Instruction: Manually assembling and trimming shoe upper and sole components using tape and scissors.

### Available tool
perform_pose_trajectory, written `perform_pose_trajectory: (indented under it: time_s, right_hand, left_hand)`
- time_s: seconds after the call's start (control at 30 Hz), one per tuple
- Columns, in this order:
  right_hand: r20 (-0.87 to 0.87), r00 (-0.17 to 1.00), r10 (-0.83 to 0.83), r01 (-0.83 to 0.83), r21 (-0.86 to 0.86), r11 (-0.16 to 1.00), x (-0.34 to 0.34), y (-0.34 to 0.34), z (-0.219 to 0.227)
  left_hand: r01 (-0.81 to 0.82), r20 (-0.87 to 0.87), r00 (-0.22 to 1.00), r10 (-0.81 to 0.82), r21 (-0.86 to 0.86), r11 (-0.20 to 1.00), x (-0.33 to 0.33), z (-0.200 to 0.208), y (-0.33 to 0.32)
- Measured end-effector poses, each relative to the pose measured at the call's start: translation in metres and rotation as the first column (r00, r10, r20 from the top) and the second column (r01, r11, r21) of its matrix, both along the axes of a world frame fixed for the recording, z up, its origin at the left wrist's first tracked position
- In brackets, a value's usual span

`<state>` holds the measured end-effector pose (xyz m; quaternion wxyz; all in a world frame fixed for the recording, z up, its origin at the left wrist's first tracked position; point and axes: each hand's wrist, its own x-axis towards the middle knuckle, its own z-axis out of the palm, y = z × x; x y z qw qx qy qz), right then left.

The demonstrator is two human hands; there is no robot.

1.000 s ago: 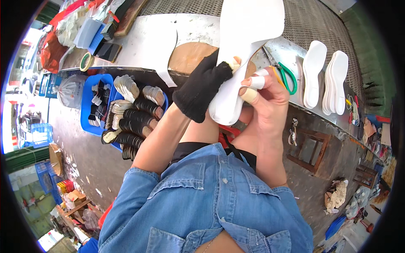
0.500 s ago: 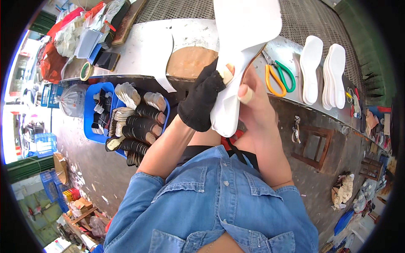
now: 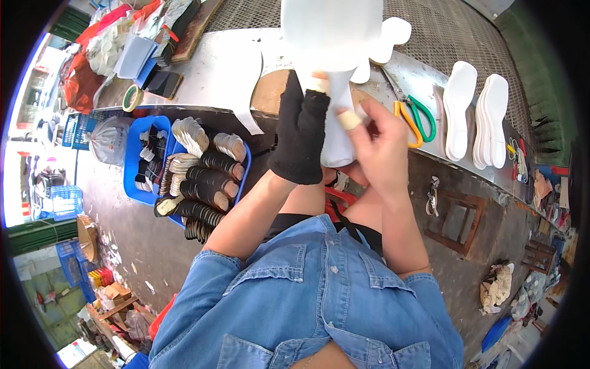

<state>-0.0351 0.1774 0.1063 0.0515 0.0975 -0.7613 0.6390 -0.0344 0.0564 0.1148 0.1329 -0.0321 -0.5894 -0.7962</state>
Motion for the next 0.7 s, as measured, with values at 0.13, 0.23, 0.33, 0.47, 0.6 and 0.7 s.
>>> perform_pose_trajectory:
  time_s: [0.13,0.23,0.33,0.47,0.6,0.7]
  right_hand:
    - [-0.07,0.99,0.123,-0.113,0.131,0.985,-0.009,0.002,-0.009]
    - [-0.203,0.963,0.176,-0.153,0.126,0.98,-0.019,0.01,-0.006]
    - [-0.12,0.951,0.286,-0.288,0.001,0.958,-0.025,0.022,-0.003]
    - [0.04,0.933,0.358,-0.339,-0.239,0.91,-0.023,0.032,-0.016]
    - [-0.012,0.962,0.272,-0.272,-0.035,0.962,-0.016,0.031,-0.008]
    - [-0.079,0.976,0.203,-0.209,-0.067,0.976,-0.015,0.028,-0.017]
  left_hand:
    - [0.132,0.095,0.978,-0.185,0.408,0.904,0.002,-0.005,-0.004]
    - [0.227,0.19,0.947,-0.26,0.183,0.957,-0.004,-0.01,-0.014]
    - [0.318,0.238,0.901,-0.363,0.208,0.925,-0.006,-0.017,-0.031]
    - [0.314,0.155,0.923,-0.352,0.227,0.922,-0.008,-0.022,-0.034]
    - [0.237,0.152,0.952,-0.267,0.188,0.953,0.003,-0.02,-0.02]
    - [0.253,0.089,0.955,-0.282,0.245,0.936,0.009,-0.018,-0.015]
